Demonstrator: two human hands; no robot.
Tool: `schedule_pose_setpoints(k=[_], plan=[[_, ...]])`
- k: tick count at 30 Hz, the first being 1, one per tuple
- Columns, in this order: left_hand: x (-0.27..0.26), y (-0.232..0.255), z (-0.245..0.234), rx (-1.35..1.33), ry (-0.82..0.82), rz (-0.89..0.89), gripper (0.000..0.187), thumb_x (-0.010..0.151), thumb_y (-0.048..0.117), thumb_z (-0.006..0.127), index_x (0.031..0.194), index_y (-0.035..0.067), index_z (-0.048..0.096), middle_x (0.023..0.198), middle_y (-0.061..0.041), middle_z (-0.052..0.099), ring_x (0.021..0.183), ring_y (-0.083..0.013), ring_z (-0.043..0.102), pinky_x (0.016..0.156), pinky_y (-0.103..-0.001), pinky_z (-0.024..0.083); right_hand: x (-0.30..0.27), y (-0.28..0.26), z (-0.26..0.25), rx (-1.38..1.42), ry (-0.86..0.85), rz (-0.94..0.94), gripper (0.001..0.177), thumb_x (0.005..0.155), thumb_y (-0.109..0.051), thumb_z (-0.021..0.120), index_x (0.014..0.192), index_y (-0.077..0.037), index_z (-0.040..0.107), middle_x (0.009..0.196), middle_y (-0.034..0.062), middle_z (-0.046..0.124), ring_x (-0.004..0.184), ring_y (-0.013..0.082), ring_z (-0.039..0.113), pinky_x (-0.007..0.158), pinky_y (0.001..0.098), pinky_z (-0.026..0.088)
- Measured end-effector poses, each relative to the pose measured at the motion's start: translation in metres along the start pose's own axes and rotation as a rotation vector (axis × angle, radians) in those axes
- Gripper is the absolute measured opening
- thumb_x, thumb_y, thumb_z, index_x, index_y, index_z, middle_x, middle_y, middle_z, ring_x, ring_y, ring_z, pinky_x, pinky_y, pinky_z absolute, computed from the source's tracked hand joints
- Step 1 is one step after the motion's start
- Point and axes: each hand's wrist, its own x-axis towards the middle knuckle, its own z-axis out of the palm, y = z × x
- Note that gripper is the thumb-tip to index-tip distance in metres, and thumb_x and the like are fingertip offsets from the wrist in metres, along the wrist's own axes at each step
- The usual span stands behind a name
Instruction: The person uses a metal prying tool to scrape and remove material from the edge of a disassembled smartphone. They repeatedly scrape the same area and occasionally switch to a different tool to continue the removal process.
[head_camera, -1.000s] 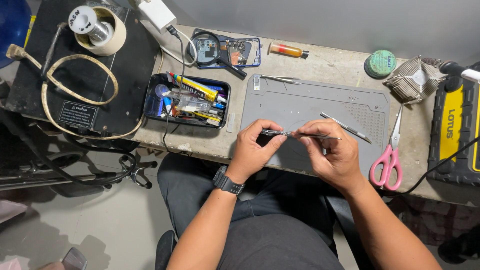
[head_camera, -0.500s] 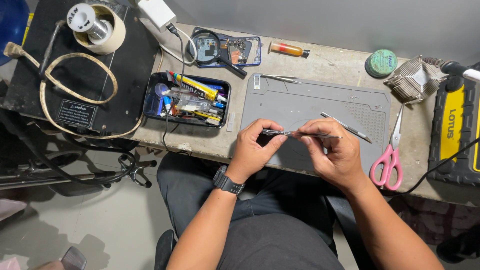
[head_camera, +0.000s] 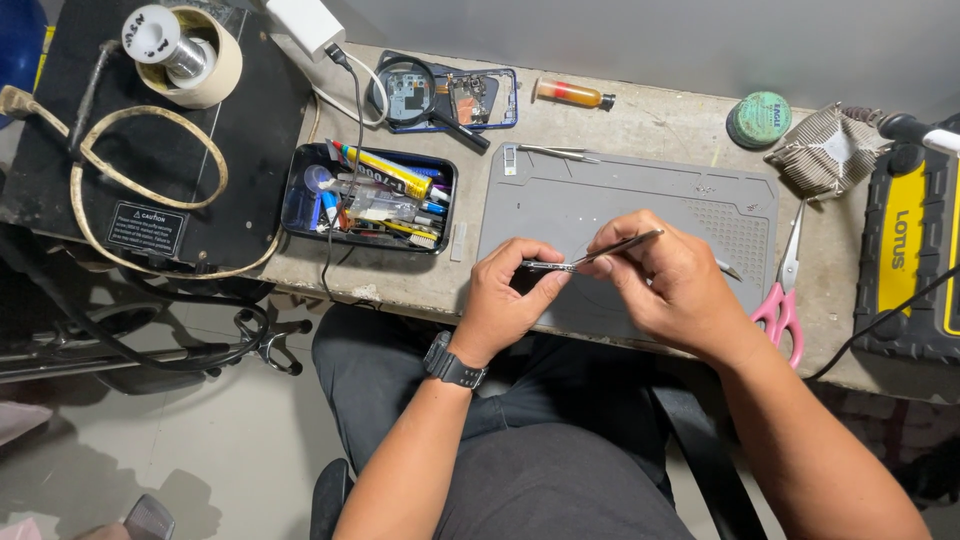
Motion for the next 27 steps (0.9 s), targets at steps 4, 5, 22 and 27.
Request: schedule_pose_setpoints(k=[4, 5, 22, 27], plan=[[0.000, -0.002, 0.000, 0.000, 0.003, 0.012, 0.019, 0.097, 0.015, 0.096, 0.109, 0.010, 0.082, 0.104, -0.008, 0.087, 0.102, -0.0299, 0.085, 0.093, -0.039, 0.066, -0.001, 0.011, 0.002, -0.083, -0.010, -0.098, 0.013, 0.106, 0.004, 0.076, 0.117, -0.005, 0.073, 0.090, 0.0136, 0.082, 0.072, 0.0363, 0.076, 0.065, 0.0419, 0.061], [0.000, -0.003, 0.001, 0.000, 0.003, 0.012, 0.019, 0.097, 0.015, 0.096, 0.109, 0.010, 0.082, 0.104, -0.008, 0.087, 0.102, -0.0299, 0.085, 0.093, -0.039, 0.066, -0.003, 0.011, 0.003, -0.083, -0.010, -0.098, 0.013, 0.106, 0.004, 0.076, 0.117, -0.005, 0.073, 0.090, 0.0136, 0.082, 0.072, 0.0363, 0.076, 0.065, 0.0419, 0.061], [0.003, -0.003, 0.003, -0.031, 0.000, 0.030, 0.016, 0.101, 0.012, 0.092, 0.116, 0.013, 0.086, 0.104, -0.007, 0.084, 0.100, -0.0287, 0.083, 0.093, -0.041, 0.065, -0.031, 0.027, 0.034, -0.236, 0.198, -0.524, 0.015, 0.102, 0.008, 0.081, 0.115, 0.001, 0.078, 0.112, 0.0214, 0.082, 0.083, 0.0369, 0.080, 0.072, 0.0433, 0.067], [0.003, -0.001, 0.003, -0.032, 0.002, 0.033, 0.016, 0.101, 0.011, 0.092, 0.116, 0.012, 0.085, 0.104, -0.009, 0.084, 0.100, -0.0299, 0.084, 0.092, -0.042, 0.065, -0.028, 0.025, 0.038, -0.247, 0.260, -0.580, 0.017, 0.098, 0.011, 0.081, 0.112, 0.002, 0.079, 0.112, 0.0243, 0.084, 0.083, 0.0400, 0.081, 0.071, 0.0462, 0.067]])
